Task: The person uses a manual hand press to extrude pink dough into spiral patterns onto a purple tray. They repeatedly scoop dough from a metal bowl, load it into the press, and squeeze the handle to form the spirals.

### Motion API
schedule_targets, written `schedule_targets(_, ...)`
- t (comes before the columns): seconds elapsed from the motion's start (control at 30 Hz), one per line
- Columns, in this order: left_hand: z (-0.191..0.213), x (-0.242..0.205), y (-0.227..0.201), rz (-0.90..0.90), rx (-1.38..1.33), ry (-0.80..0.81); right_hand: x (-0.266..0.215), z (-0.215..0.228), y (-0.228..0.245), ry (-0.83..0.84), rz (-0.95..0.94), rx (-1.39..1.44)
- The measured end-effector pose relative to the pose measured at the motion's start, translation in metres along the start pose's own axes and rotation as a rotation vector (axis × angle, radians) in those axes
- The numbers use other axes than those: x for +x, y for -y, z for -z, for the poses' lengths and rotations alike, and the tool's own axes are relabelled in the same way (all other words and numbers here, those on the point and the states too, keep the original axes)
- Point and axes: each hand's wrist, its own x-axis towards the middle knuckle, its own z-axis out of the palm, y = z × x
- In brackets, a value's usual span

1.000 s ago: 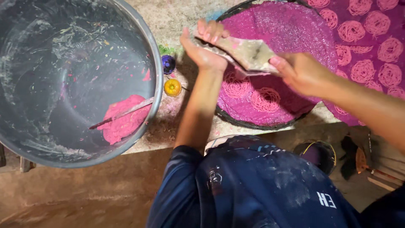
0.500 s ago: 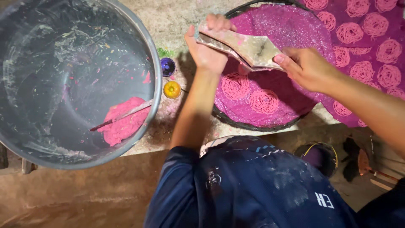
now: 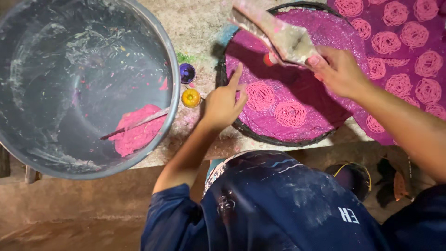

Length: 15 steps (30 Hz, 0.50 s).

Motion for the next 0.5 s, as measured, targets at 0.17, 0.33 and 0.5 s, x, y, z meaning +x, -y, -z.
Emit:
schedule_targets(0.17, 0.092, -0.052, -0.059, -0.432, 0.143, -0.438, -0.008, 0.015, 0.080, 0.161, 0.424, -0.021)
schedule_targets(0.33, 0.208, -0.091, -0.126, -0.356, -0.197, 0.280, -0.014, 0.006, 0.230, 0.216, 0.991, -0.390)
schedule_targets(0.5, 0.210, -0.163, -0.157, -0.281, 0.423, -0.609, 0.026, -0.027, 0.305, 0.396, 1.447, -0.341)
